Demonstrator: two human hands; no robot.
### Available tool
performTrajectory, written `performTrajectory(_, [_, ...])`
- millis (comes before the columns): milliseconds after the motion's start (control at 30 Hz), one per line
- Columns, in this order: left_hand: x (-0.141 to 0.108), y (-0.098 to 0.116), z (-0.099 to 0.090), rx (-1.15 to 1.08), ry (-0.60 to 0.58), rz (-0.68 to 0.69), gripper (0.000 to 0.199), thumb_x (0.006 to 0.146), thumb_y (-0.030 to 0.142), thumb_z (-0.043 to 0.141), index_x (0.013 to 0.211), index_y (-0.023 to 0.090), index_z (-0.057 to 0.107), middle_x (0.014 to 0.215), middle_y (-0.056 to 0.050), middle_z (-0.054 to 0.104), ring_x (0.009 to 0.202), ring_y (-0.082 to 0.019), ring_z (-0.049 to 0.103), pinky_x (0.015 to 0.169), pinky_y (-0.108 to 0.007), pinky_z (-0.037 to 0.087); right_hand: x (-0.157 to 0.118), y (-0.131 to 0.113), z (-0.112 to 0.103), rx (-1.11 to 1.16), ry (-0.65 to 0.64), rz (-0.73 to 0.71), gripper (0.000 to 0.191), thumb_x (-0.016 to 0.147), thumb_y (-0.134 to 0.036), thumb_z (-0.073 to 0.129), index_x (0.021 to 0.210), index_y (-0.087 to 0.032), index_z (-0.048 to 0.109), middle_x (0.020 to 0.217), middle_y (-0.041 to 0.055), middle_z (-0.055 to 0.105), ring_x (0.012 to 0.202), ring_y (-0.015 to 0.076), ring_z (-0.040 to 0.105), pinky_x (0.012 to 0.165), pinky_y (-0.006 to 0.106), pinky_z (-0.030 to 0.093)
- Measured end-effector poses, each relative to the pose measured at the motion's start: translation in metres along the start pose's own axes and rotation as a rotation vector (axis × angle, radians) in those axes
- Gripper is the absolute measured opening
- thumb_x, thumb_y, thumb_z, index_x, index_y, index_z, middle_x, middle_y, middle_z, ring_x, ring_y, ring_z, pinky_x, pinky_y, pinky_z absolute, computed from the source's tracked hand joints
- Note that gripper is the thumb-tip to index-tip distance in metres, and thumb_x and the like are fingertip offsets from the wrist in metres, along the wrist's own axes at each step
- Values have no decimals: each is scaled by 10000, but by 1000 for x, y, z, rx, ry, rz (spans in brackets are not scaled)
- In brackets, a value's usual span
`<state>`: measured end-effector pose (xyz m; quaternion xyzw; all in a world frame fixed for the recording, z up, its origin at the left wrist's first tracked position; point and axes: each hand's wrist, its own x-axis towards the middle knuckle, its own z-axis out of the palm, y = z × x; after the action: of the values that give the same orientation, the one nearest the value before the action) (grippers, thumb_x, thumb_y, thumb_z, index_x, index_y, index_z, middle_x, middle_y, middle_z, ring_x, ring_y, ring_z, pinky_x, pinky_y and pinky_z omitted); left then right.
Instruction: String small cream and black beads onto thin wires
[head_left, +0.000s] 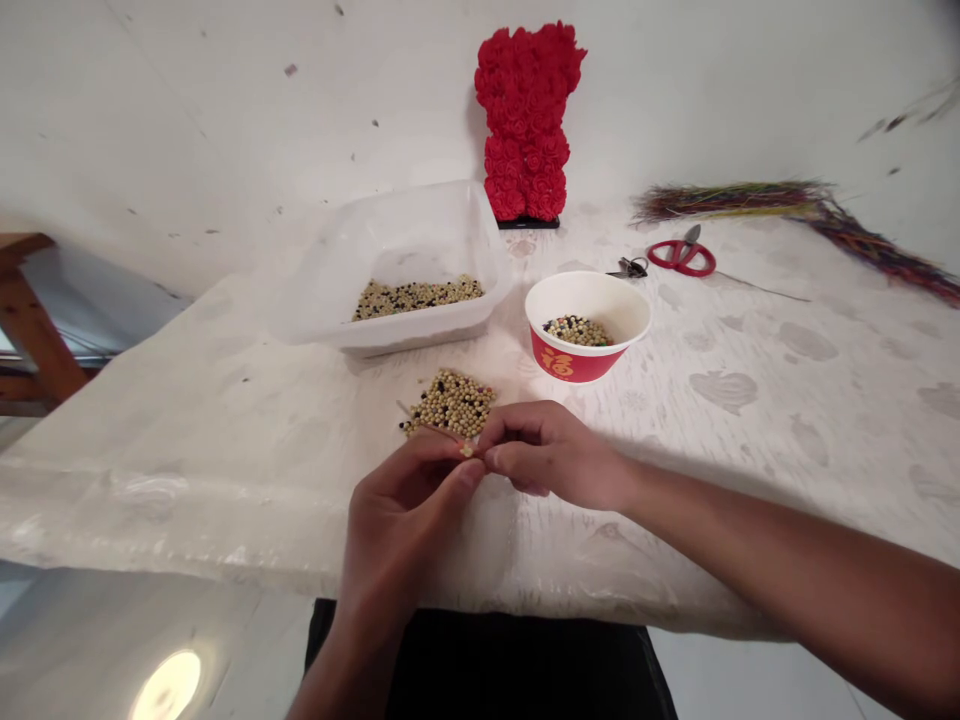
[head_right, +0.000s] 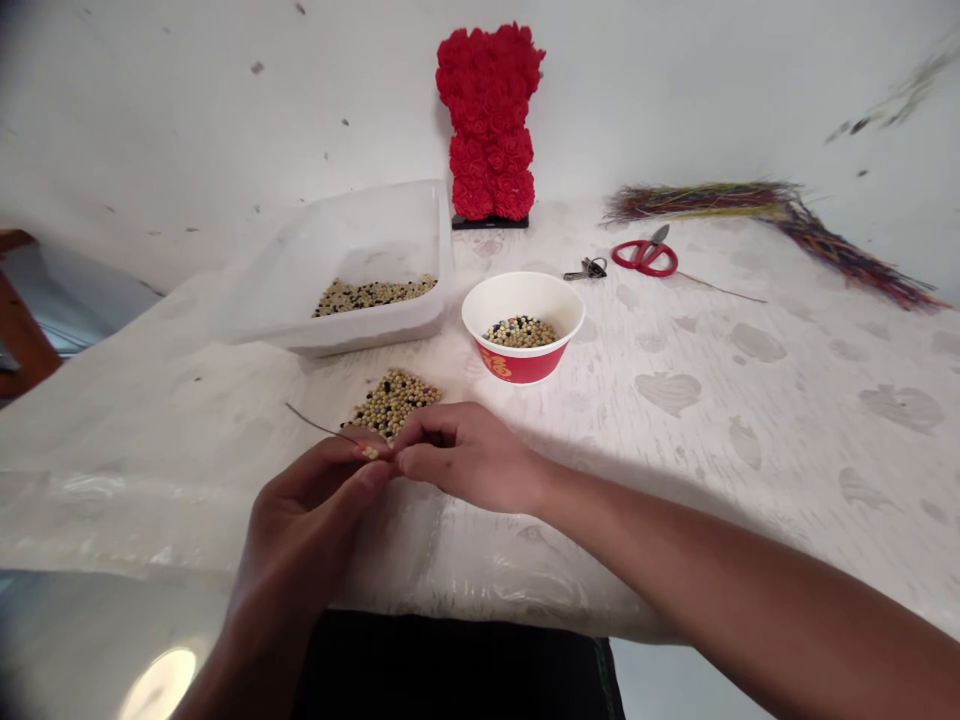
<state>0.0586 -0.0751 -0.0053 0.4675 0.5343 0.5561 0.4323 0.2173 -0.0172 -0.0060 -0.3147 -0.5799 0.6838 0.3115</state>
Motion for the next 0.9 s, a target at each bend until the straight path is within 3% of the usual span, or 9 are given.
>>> performTrajectory(167, [-3,15,-16,206,84,-73,146,753,307,753,887,248,738,813,1,715,747,-148,669,755,-264,551,-4,0,2,-183,-36,-13,69,784,-146,570,722,-165,594,608,-64,490,558,68,414,511,210,315])
performTrajectory(267, [-1,18,-27,296,93,-50,136,779,362,735,821,233,744,700,2,679,663,-147,631,663,-256,516,-6,1,5,-255,-49,-10,66,776,-149,564,714,-170,579,630,-58,490,591,77,418,526,215,315])
performTrajectory(500, [3,16,-43,606,-9,14,253,820,424,674,659,229,672,617,26,615,607,-127,552,568,-226,421,-8,0,6,-265,24,-53,107,787,-140,525,685,-172,532,615,-61,438,584,75,379,515,215,295])
performTrajectory(700, [3,6,-44,635,-205,161,211,822,409,691,700,240,719,632,19,667,568,-133,565,519,-219,436,-9,1,9,-369,89,-92,109,761,-123,521,665,-175,512,591,-61,426,577,78,373,507,213,287])
performTrajectory(900, [1,-3,-44,628,-248,159,152,824,377,700,763,248,752,673,14,723,573,-146,638,515,-218,480,-11,2,9,-412,101,-120,115,768,-128,522,668,-178,494,593,-60,415,577,81,367,504,209,284])
